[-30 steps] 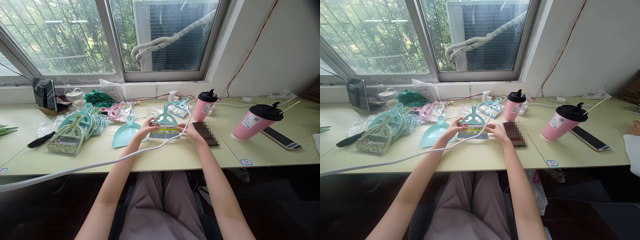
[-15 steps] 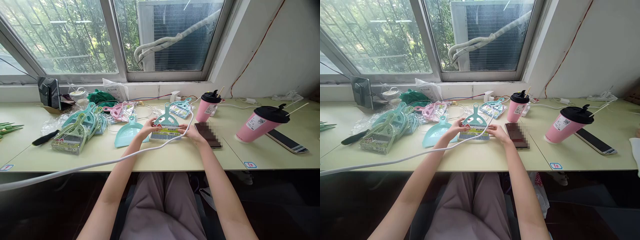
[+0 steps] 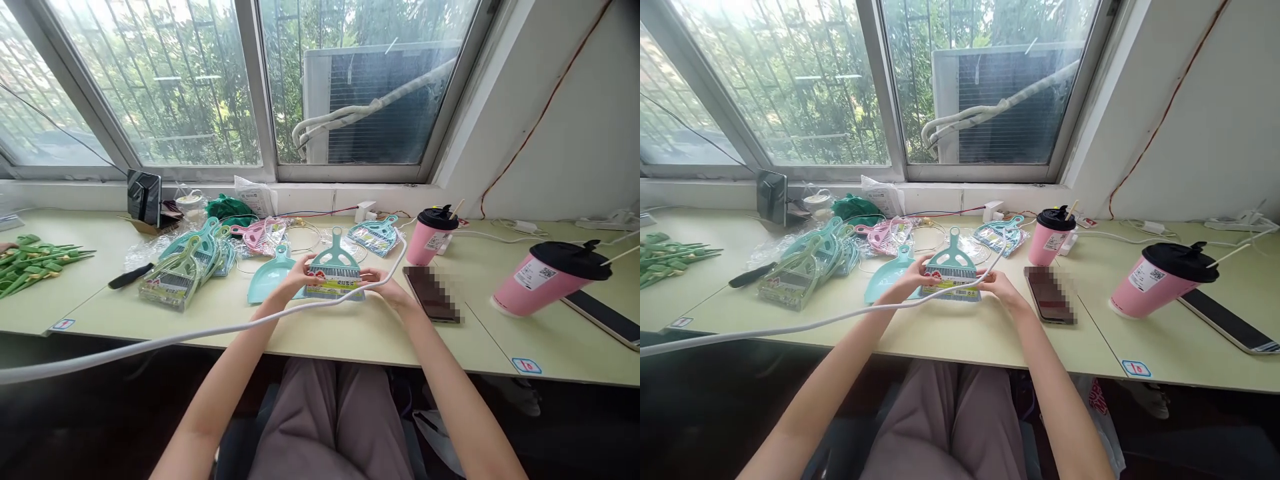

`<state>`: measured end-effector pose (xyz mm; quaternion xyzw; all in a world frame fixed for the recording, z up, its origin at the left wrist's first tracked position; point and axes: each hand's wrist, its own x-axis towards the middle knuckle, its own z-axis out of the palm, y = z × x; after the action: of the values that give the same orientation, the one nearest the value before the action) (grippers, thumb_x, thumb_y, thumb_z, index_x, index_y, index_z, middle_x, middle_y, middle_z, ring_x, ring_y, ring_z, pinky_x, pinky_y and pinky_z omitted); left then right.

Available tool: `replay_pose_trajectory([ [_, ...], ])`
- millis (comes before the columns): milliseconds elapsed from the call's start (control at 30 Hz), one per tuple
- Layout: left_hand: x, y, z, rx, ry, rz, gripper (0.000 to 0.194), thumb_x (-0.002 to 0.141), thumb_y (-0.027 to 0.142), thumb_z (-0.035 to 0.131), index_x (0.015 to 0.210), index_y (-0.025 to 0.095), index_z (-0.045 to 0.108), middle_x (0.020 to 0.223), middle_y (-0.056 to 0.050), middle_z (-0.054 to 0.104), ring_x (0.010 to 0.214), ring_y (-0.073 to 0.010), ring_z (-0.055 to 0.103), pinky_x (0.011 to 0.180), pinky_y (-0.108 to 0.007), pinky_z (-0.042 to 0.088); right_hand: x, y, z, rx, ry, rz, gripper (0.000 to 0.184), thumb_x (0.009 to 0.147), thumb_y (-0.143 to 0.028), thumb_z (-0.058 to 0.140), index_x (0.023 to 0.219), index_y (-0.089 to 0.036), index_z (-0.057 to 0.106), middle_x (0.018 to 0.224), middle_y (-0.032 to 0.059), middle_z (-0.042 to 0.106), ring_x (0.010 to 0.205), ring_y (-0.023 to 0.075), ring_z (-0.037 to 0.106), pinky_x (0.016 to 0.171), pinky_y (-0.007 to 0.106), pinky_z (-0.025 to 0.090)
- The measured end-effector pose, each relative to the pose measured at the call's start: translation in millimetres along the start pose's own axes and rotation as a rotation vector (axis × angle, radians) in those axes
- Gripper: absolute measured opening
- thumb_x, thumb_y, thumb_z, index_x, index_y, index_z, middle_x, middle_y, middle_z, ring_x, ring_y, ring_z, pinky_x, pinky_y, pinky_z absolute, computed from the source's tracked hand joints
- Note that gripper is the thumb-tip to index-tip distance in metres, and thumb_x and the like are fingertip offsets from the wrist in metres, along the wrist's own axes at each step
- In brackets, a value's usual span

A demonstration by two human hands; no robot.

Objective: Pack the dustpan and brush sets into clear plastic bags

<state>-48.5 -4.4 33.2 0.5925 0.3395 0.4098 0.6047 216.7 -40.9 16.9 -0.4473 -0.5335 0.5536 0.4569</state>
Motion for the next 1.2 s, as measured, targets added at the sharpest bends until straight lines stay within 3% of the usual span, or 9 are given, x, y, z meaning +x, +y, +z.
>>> replay_pose_trajectory([
  [167, -30, 17, -43.9, 0.058, 0.147, -0.066, 0.086, 0.050, 0.017, 0.088, 0.125, 0.020, 0.047, 0.083, -0.002, 0.070, 0.074, -0.0191, 0.069, 0.068, -0.031, 0.056, 25, -3, 52, 0.096, -0.061, 0.053, 0.044, 0.052, -0.024, 0.088, 0.091, -0.018, 0.069, 0.088, 0.0071, 0.075, 0.083, 0.0231, 0.071, 0.082, 0.037, 0.056],
  [267, -43, 24, -76.1, 0.110, 0.269, -0.155, 0.092, 0.046, 0.016, 0.090, 0.128, 0.019, 0.047, 0.077, 0.001, 0.065, 0.070, -0.0168, 0.067, 0.069, -0.030, 0.056, 38, -7, 89, 0.100, -0.019, 0.173, 0.041, 0.054, -0.015, 0.086, 0.090, -0.014, 0.068, 0.083, 0.0079, 0.075, 0.081, 0.0217, 0.071, 0.081, 0.035, 0.057],
  [433, -65, 24, -108.5, 0.108, 0.362, -0.387, 0.098, 0.039, 0.012, 0.093, 0.127, 0.017, 0.051, 0.093, -0.006, 0.065, 0.091, -0.0214, 0.067, 0.083, -0.032, 0.054, 37, -24, 125, 0.045, -0.065, 0.320, 0.033, 0.058, -0.007, 0.083, 0.087, -0.011, 0.067, 0.078, 0.0083, 0.074, 0.077, 0.0189, 0.071, 0.074, 0.027, 0.059],
  [533, -73, 22, -112.3, 0.111, 0.378, -0.450, 0.100, 0.038, 0.012, 0.094, 0.127, 0.017, 0.051, 0.104, -0.010, 0.064, 0.102, -0.0239, 0.064, 0.089, -0.032, 0.052, 37, -31, 131, -0.072, -0.078, 0.336, 0.029, 0.058, -0.006, 0.083, 0.082, -0.011, 0.067, 0.070, 0.0060, 0.072, 0.070, 0.0173, 0.069, 0.069, 0.024, 0.057],
  [667, -71, 20, -110.4, 0.113, 0.403, -0.483, 0.101, 0.038, 0.009, 0.093, 0.129, 0.017, 0.050, 0.110, -0.012, 0.063, 0.097, -0.0232, 0.066, 0.089, -0.032, 0.052, 46, -32, 134, -0.195, -0.055, 0.368, 0.026, 0.055, -0.005, 0.084, 0.076, -0.012, 0.069, 0.063, 0.0035, 0.069, 0.069, 0.0171, 0.068, 0.065, 0.022, 0.056],
  [767, -65, 20, -110.3, 0.138, 0.448, -0.476, 0.096, 0.037, 0.008, 0.092, 0.124, 0.017, 0.053, 0.114, -0.011, 0.062, 0.095, -0.0226, 0.067, 0.088, -0.031, 0.052, 57, -29, 138, -0.297, -0.005, 0.351, 0.024, 0.056, -0.005, 0.083, 0.075, -0.012, 0.070, 0.064, 0.0029, 0.068, 0.067, 0.0160, 0.067, 0.063, 0.021, 0.056],
  [933, -55, 19, -113.5, 0.226, 0.459, -0.454, 0.095, 0.038, 0.009, 0.090, 0.124, 0.017, 0.052, 0.116, -0.012, 0.062, 0.109, -0.0261, 0.061, 0.089, -0.031, 0.049, 71, -23, 147, -0.389, 0.043, 0.318, 0.021, 0.059, -0.002, 0.078, 0.077, -0.009, 0.070, 0.068, 0.0050, 0.069, 0.061, 0.0149, 0.065, 0.058, 0.022, 0.055],
  [1100, -51, 22, -112.7, 0.365, 0.471, -0.457, 0.084, 0.058, 0.017, 0.081, 0.133, 0.015, 0.042, 0.121, -0.016, 0.060, 0.117, -0.0265, 0.057, 0.088, -0.031, 0.048, 78, -19, 154, -0.460, 0.070, 0.290, 0.023, 0.060, -0.004, 0.076, 0.082, -0.009, 0.071, 0.076, 0.0080, 0.071, 0.060, 0.0126, 0.064, 0.056, 0.020, 0.054],
  [1200, -56, 33, -114.3, 0.654, 0.456, -0.431, 0.072, 0.070, 0.029, 0.073, 0.134, 0.016, 0.042, 0.116, -0.016, 0.062, 0.113, -0.0296, 0.058, 0.087, -0.036, 0.048, 80, -18, 158, -0.525, 0.084, 0.267, 0.020, 0.061, -0.006, 0.077, 0.080, -0.009, 0.072, 0.078, 0.0094, 0.072, 0.061, 0.0135, 0.065, 0.055, 0.019, 0.052],
])
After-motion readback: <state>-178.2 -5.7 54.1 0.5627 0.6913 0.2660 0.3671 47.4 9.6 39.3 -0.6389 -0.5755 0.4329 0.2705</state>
